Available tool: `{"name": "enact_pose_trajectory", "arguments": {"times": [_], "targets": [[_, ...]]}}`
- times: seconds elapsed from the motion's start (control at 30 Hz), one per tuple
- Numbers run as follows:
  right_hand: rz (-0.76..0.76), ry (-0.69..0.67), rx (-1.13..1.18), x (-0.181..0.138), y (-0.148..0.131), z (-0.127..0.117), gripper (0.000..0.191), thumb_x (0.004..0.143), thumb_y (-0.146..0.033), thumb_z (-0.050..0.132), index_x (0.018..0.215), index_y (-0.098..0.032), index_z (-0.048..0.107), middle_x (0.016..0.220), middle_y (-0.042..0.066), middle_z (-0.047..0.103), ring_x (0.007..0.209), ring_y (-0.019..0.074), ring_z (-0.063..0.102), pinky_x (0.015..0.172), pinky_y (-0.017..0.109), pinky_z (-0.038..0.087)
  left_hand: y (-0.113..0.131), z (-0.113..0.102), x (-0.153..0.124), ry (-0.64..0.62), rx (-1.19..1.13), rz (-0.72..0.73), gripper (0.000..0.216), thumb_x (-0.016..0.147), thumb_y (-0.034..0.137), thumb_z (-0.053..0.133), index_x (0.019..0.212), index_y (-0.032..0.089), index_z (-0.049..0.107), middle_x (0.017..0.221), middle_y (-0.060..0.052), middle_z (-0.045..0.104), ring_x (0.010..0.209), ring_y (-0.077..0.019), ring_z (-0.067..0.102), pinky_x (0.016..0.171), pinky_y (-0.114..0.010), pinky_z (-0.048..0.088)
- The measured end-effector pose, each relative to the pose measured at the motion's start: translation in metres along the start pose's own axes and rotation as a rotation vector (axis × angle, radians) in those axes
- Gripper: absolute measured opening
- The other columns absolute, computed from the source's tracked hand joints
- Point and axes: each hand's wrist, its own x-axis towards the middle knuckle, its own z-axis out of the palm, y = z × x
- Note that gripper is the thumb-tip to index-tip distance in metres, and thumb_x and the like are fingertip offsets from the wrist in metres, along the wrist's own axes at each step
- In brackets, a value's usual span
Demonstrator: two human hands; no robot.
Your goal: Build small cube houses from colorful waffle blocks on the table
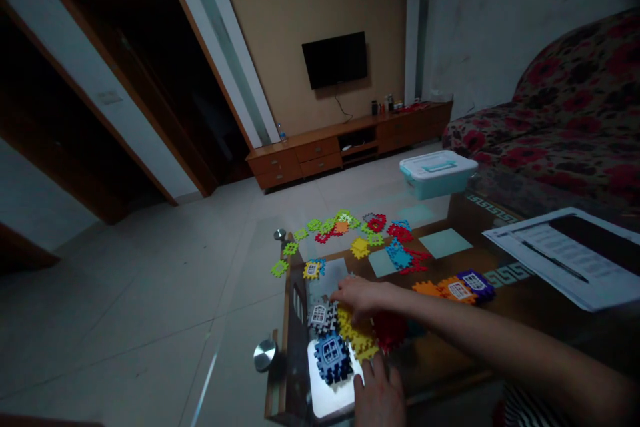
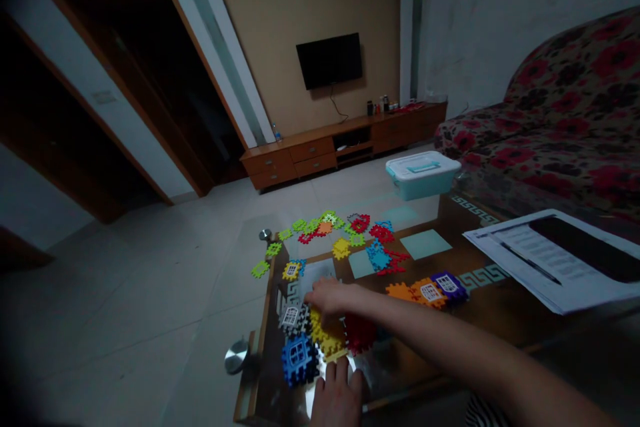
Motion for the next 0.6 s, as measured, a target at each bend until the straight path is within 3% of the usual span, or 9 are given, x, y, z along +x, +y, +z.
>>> {"name": "enact_pose_trajectory", "arguments": {"times": [0.13, 0.3, 0.43, 0.6], "targets": [[0.013, -0.082, -0.055, -0.001, -0.004, -0.003, 0.057, 0.065, -0.022, 0.079, 0.120, -0.023, 0.062, 0.112, 0.011, 0.058, 0.105, 0.0289, 0.054, 0.086, 0.038, 0.043, 0.002, -0.001, -0.001, 0.008, -0.018, 0.010, 0.044, 0.088, 0.012, 0.038, 0.126, 0.017, 0.059, 0.138, -0.018, 0.052, 0.126, -0.0356, 0.046, 0.099, -0.055, 0.041], [0.045, -0.114, 0.013, -0.004, -0.009, -0.005, 0.062, 0.059, -0.020, 0.082, 0.118, -0.024, 0.063, 0.112, 0.009, 0.056, 0.107, 0.0288, 0.052, 0.087, 0.037, 0.042, -0.002, 0.008, 0.002, 0.084, 0.025, 0.016, 0.037, 0.090, 0.018, 0.045, 0.122, 0.017, 0.061, 0.133, -0.016, 0.055, 0.122, -0.0349, 0.049, 0.097, -0.055, 0.042], [0.036, -0.124, -0.011, -0.008, -0.008, -0.004, 0.060, 0.062, -0.023, 0.081, 0.119, -0.022, 0.062, 0.113, 0.010, 0.057, 0.103, 0.0268, 0.055, 0.083, 0.035, 0.044, -0.006, 0.015, 0.005, 0.135, 0.021, 0.024, 0.034, 0.089, 0.020, 0.048, 0.119, 0.019, 0.063, 0.131, -0.014, 0.057, 0.119, -0.0331, 0.051, 0.096, -0.054, 0.044], [0.043, -0.130, 0.031, -0.011, -0.004, 0.003, 0.081, 0.058, -0.032, 0.085, 0.132, -0.027, 0.054, 0.114, 0.009, 0.059, 0.106, 0.0288, 0.055, 0.087, 0.037, 0.044, -0.009, 0.018, 0.006, 0.158, 0.037, 0.041, 0.034, 0.088, 0.019, 0.049, 0.120, 0.018, 0.062, 0.130, -0.015, 0.057, 0.119, -0.0344, 0.051, 0.095, -0.055, 0.044]]}}
